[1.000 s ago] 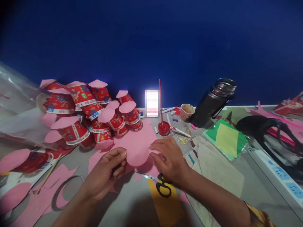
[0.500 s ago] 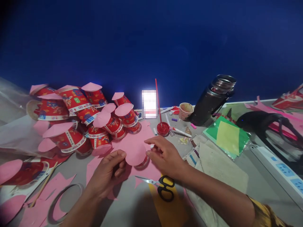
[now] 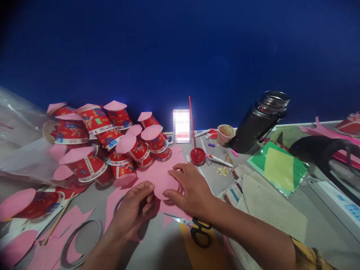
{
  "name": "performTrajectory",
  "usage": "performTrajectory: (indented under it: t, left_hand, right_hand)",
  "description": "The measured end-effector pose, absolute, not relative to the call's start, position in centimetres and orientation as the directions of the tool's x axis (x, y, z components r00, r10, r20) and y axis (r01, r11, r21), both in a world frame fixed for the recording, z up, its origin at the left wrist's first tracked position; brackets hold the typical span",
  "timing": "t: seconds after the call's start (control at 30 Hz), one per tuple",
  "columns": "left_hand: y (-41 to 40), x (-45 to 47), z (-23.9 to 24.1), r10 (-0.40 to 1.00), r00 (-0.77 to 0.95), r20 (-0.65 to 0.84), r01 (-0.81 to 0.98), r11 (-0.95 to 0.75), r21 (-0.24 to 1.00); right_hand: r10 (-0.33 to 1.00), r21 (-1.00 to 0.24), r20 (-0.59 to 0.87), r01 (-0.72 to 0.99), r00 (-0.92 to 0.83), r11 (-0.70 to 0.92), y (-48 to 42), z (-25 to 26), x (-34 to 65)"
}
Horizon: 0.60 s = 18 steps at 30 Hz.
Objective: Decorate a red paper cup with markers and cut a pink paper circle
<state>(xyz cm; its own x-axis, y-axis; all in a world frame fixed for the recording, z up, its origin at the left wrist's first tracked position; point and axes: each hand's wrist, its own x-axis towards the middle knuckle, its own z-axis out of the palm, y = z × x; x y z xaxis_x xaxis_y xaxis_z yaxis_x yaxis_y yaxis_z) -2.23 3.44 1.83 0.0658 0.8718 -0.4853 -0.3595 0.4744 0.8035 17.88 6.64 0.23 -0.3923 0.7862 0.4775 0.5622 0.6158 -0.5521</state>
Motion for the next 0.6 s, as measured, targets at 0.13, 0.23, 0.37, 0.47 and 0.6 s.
performTrajectory:
  t: [0.13,0.23,0.37,0.47,0.6]
  left_hand:
    - [3.35,-2.34,1.8,0.878,0.09,-0.47,-0.374,0.467,0.801]
    - [3.28,-2.38,1.84,0.883,0.1,-0.458,-0.363,0.461,0.81]
    - [3.16,-2.33,2.05,0.88,0.061,-0.471,-0.312,0.465,0.829]
    - [3.06,-2.3,2.14,0.884,0.043,-0.466,-0.277,0.459,0.844]
    - [3.05,-2.3,2.08,0.884,0.039,-0.467,-0.277,0.458,0.844]
  right_hand:
    - [0.766,-0.533,0.495,0.553,-0.409,0.64,6.68,0.04,18.02]
    - [0.764,-0.535,0.495,0.547,-0.415,0.644,6.67,-0.04,18.16]
    - [0.773,-0.541,0.468,0.552,-0.429,0.634,6.62,-0.01,18.34]
    - [0.758,-0.517,0.484,0.555,-0.438,0.651,6.62,0.07,18.42]
    - [0.724,-0.483,0.514,0.542,-0.46,0.688,6.7,0.17,18.36]
